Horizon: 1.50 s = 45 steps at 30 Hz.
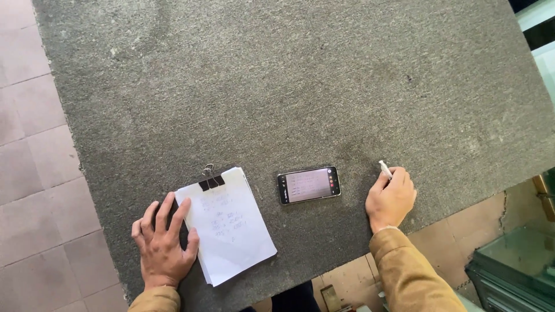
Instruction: Writing notes on a clipboard while referencing a smartphone in a workshop environment
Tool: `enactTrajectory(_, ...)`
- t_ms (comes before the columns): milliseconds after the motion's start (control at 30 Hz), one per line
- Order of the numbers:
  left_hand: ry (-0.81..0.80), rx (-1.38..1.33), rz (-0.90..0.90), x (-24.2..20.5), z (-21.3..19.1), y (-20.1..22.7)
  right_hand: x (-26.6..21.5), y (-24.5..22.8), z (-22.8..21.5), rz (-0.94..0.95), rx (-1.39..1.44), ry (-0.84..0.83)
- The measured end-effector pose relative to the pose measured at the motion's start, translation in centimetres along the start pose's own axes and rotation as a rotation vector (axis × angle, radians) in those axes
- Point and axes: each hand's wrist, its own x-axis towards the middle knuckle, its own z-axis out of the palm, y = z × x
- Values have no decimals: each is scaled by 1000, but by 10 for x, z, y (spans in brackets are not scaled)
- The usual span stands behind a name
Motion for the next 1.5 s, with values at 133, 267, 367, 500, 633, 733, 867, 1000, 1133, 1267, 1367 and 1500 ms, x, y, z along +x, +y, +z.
enactTrajectory(133,30,-10,13,2,-5,4,-1,2,0,-9,-24,-16)
enactTrajectory(267,24,21,12,6,-9,4,-5,11,7,-79,-69,9)
enactTrajectory(367,14,13,15,6,-13,6,-6,16,9,-105,-69,34)
enactTrajectory(500,18,-18,11,8,-12,7,-7,16,10,-128,-80,47)
enactTrajectory(633,27,-27,15,8,-12,8,-7,14,7,-129,-81,47)
enactTrajectory(733,18,-28,15,8,-11,7,-7,17,9,-143,-92,63)
enactTrajectory(867,21,-25,18,7,-11,6,-7,19,11,-156,-102,72)
enactTrajectory(1000,15,-29,31,8,-15,3,-6,13,10,-140,-104,74)
enactTrajectory(1133,59,63,34,1,-1,-2,-3,8,8,-159,-172,174)
enactTrajectory(1267,50,38,28,0,1,-2,-2,5,5,-142,-151,173)
enactTrajectory(1367,43,49,15,-1,4,-2,-2,5,6,-139,-141,177)
enactTrajectory(1500,43,45,15,-1,3,-3,-1,3,5,-141,-147,184)
